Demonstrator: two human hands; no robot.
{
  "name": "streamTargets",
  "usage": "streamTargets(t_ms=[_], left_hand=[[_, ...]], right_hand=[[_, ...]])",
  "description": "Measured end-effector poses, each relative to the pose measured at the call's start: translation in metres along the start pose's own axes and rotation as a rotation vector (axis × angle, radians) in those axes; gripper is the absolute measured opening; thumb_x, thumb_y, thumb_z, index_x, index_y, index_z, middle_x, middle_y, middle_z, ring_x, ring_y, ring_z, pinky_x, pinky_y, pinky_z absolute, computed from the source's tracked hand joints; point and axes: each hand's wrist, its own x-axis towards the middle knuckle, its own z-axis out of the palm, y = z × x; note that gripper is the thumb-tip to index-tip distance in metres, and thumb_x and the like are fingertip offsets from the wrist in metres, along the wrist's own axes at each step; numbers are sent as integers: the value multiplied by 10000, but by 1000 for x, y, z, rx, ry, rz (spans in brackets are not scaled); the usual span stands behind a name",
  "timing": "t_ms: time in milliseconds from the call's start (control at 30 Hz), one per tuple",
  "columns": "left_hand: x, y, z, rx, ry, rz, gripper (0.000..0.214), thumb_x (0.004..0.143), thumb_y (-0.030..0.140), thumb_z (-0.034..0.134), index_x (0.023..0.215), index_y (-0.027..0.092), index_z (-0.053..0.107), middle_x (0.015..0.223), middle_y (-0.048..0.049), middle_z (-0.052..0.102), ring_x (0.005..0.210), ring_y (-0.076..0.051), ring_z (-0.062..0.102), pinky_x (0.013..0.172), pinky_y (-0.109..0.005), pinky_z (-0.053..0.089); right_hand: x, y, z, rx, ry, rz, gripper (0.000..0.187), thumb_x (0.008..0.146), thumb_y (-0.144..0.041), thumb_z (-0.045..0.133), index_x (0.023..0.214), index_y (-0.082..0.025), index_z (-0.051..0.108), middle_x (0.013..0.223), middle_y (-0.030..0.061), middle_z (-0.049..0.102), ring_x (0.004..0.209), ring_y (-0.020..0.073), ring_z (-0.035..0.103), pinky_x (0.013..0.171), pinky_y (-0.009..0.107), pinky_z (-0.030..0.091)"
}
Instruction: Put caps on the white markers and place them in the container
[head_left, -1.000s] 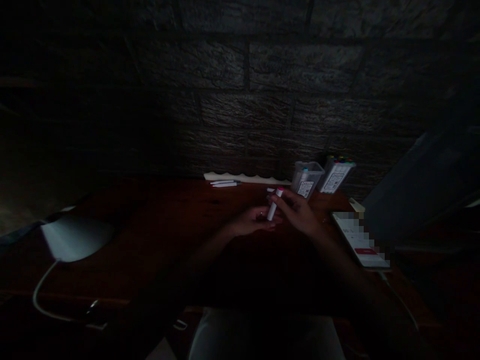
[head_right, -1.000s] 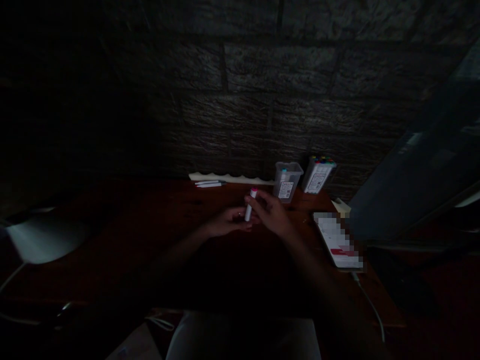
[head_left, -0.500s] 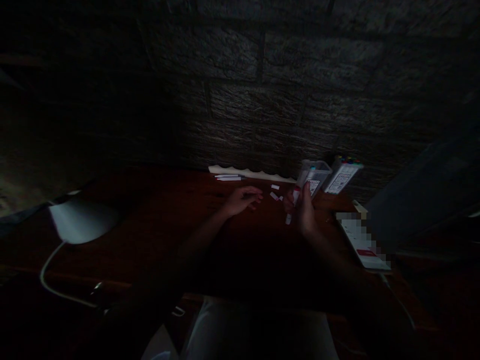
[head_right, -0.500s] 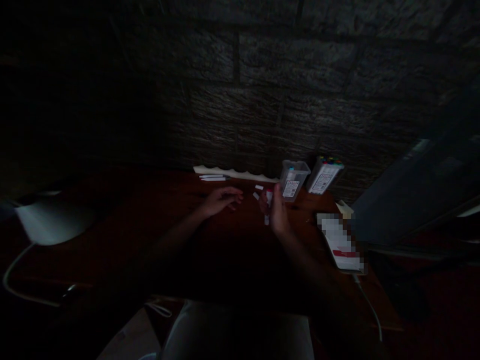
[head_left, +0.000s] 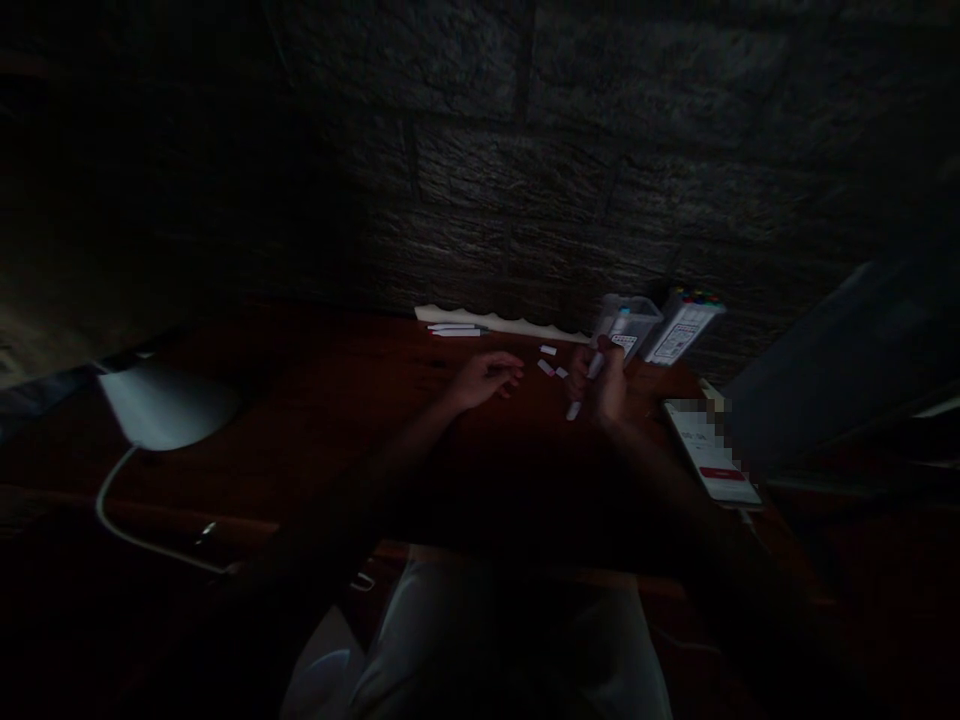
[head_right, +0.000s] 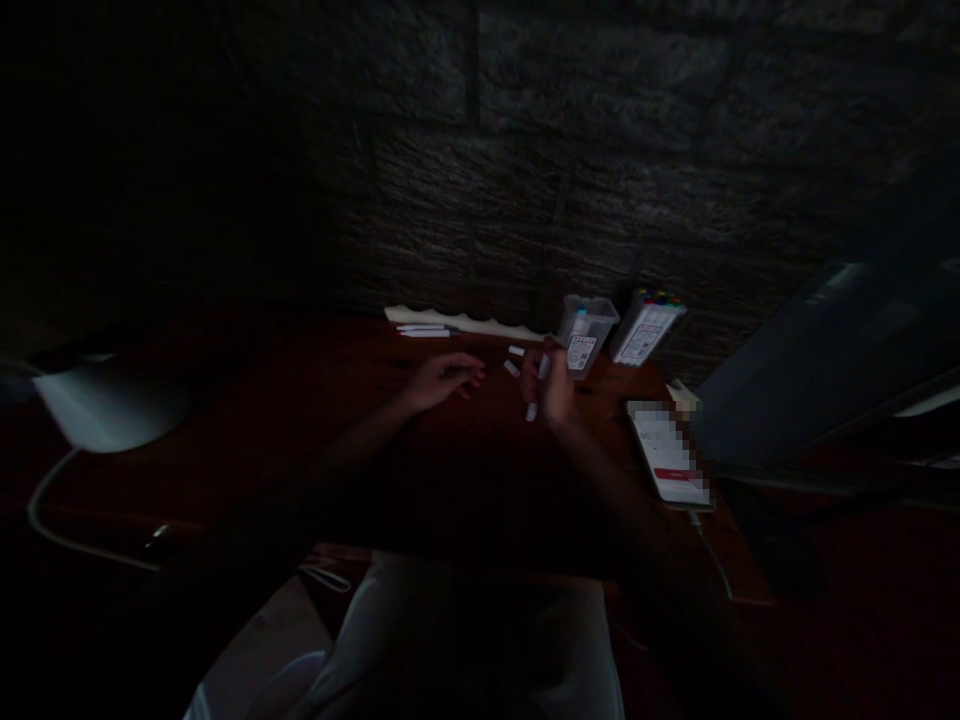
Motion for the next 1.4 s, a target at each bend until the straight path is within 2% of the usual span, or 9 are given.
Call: streamTargets(t_ms=[200, 333, 433, 533, 667, 833, 1000, 1233, 1400], left_hand=[[-9, 8, 11, 203, -79, 6, 294, 867, 324, 581, 1081, 127, 629, 990, -108, 702, 766, -156, 660, 591, -257, 527], [-16, 12, 27, 413, -272, 212, 324, 837, 346, 639, 1097, 153, 662, 1091, -97, 706, 1003, -214, 648, 893, -347, 482], [-19, 13, 38, 487, -374, 283, 263, 846, 316, 633, 1051, 160, 684, 1054, -75, 722, 969, -209, 652, 901, -332, 461], [-18, 13, 40, 518, -344, 263, 199, 866, 259, 595, 1009, 165, 695, 1003, -60, 731, 913, -198, 657, 856, -317, 465], [-15, 11, 32, 446, -267, 204, 189, 850, 259, 610, 985, 161, 698, 993, -54, 726, 932, -195, 653, 871, -317, 465], [-7, 19, 9, 168, 20, 80, 313, 813, 357, 653, 1053, 157, 667, 945, -61, 716, 848, -174, 660, 734, -296, 503], [1, 35, -15, -113, 316, 163, 311, 733, 368, 735, 951, 153, 679, 766, -16, 678, 704, -117, 629, 574, -205, 459], [-4, 43, -5, -83, 270, 232, 336, 700, 351, 769, 963, 154, 697, 862, -31, 707, 685, -113, 605, 555, -213, 457], [-11, 46, 9, 38, 147, 246, 294, 693, 355, 778, 902, 158, 713, 939, -61, 737, 843, -179, 659, 717, -291, 515]], right_hand=[[-2, 2, 3, 61, 7, -23, 581, 779, -764, 354, 537, -236, 387, 426, -64, 237, 359, 89, 211, 356, 232, 180], [-2, 2, 5, 149, 49, -32, 586, 776, -766, 333, 540, -236, 414, 418, -71, 218, 359, 90, 205, 365, 238, 213], [0, 3, 5, 209, 48, -54, 599, 784, -770, 255, 539, -242, 396, 415, -72, 212, 357, 97, 203, 370, 248, 246], [3, 6, 5, 196, 45, -63, 613, 786, -781, 224, 560, -245, 416, 422, -73, 224, 354, 102, 231, 379, 257, 285], [7, 7, -4, 111, 120, -89, 560, 813, -735, 353, 637, -228, 513, 527, -16, 481, 489, 140, 496, 517, 289, 453], [11, 3, -34, -140, 242, -168, 441, 798, -631, 550, 739, -203, 632, 609, -16, 571, 578, 129, 550, 572, 259, 465], [6, 5, -34, -232, -65, -34, 350, 709, -485, 726, 910, -200, 697, 775, 0, 682, 634, 122, 601, 651, 288, 505], [-5, 27, -18, -725, -324, -142, 194, 814, -396, 653, 855, -216, 711, 874, 21, 705, 818, 184, 637, 778, 363, 473], [-5, 27, -14, -718, -339, -172, 210, 788, -387, 686, 919, -223, 697, 897, 17, 693, 836, 200, 627, 791, 366, 473]])
